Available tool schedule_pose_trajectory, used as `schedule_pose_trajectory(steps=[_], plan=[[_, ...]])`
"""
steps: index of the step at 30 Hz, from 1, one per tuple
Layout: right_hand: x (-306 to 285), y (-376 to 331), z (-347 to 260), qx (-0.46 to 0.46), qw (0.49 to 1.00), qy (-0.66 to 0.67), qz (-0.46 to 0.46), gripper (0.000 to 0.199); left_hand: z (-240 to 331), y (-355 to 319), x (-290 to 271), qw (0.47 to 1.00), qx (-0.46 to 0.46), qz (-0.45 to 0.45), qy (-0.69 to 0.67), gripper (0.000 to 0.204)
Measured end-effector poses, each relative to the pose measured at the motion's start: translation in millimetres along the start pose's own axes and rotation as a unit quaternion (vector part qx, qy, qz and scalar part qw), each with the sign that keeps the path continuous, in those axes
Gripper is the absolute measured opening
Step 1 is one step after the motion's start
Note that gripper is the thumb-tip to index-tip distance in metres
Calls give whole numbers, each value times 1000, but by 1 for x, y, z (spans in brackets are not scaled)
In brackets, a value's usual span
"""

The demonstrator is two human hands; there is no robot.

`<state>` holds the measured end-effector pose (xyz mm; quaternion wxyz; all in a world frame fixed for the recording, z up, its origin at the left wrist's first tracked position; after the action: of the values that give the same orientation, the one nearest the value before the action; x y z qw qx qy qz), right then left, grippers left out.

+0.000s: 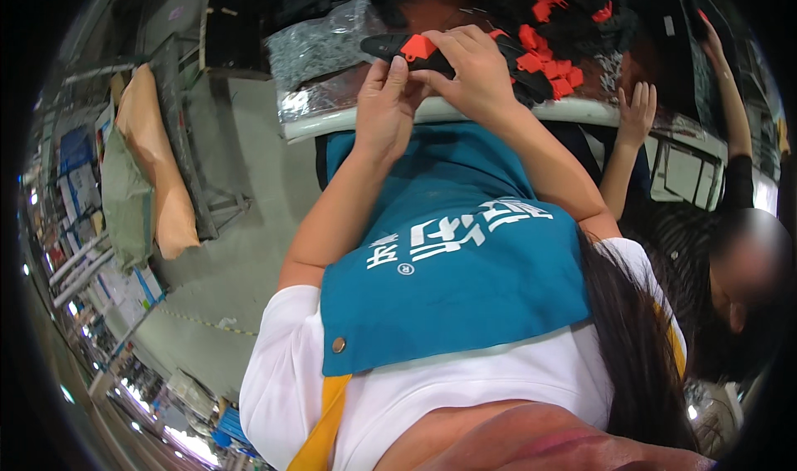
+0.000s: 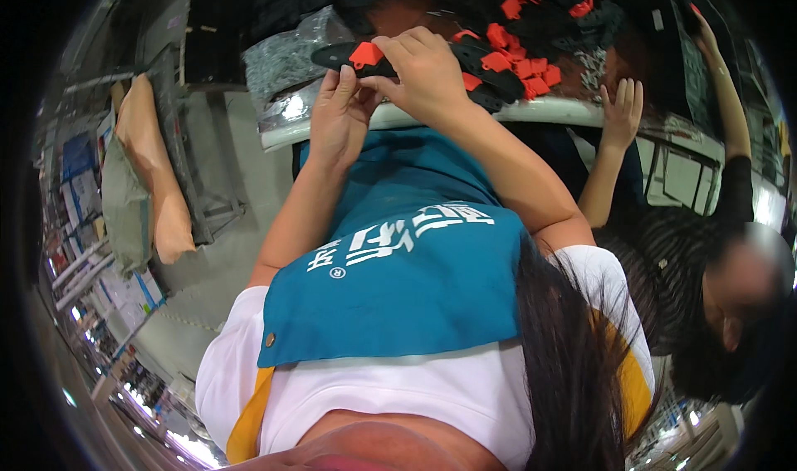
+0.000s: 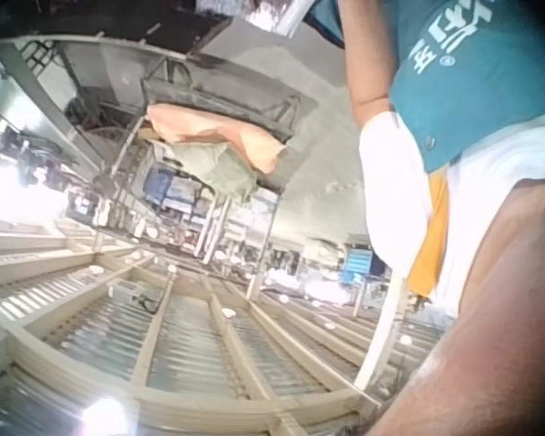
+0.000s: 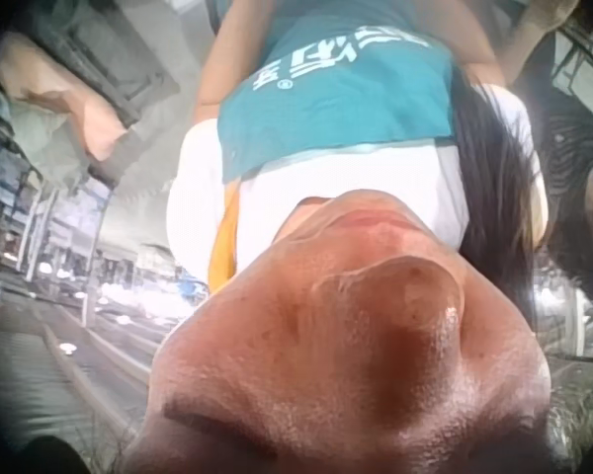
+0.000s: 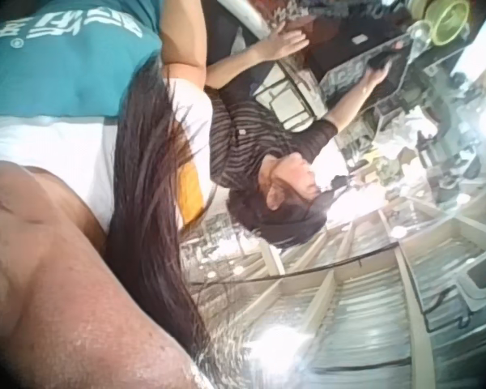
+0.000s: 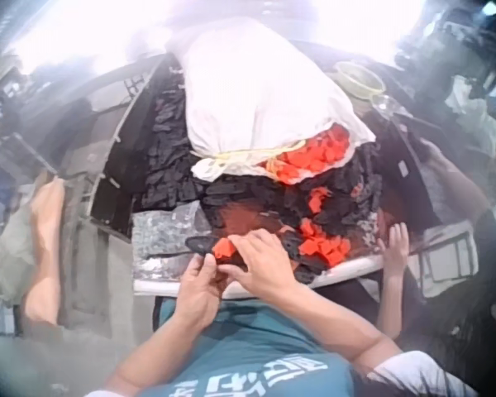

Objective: The person repeatedly picks up small black and red plastic components and fastens them together by hand. They place the assembled units into a black tray on the table. The person continues this repetitive assembly process throughout the clip.

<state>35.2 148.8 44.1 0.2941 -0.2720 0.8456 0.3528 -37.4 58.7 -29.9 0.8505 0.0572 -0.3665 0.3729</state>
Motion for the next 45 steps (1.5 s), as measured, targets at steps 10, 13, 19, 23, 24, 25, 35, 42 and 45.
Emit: schedule_pose_trajectory(steps=[10, 13, 19, 23, 24, 25, 35, 42, 45], plan=[[-71, -47, 111, 145, 969, -198, 42, 52, -3, 7, -23, 996, -55, -7, 75, 38], [-66, -61, 114, 145, 974, -175, 16, 55, -1, 9, -23, 997, -44, 4, 70, 36], [-56, -72, 84, 91, 980, -177, 0, 57, 4, 10, -28, 996, -37, 22, 73, 34], [-45, -80, 84, 95, 977, -190, -10, 61, 4, 11, -31, 997, -39, 25, 60, 33], [-45, -80, 84, 97, 978, -186, -8, 62, 5, 11, -31, 998, -35, 27, 55, 33], [-48, -79, 82, 103, 980, -168, -6, 61, 4, 11, -31, 998, -37, 26, 52, 32], [-63, -17, 189, 103, 932, -348, 7, 48, 4, 9, -29, 997, -50, 20, 50, 31], [-68, -14, 186, 90, 950, -295, 58, 42, -1, 9, -32, 998, -57, 15, 38, 25], [-83, -18, 137, 23, 968, -216, 127, 40, -8, 3, -23, 993, -85, -11, 79, 27]])
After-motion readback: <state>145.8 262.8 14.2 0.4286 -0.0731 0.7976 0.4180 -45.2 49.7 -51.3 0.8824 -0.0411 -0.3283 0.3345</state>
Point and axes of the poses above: each hand's wrist, its own y-axis towards the middle knuckle, its own x-axis out of the palm, z = x × y, the point moved 8 cm from there along y, towards the middle knuckle, and after that the axes turned 14 degrees about x, right-handed, at the moved point
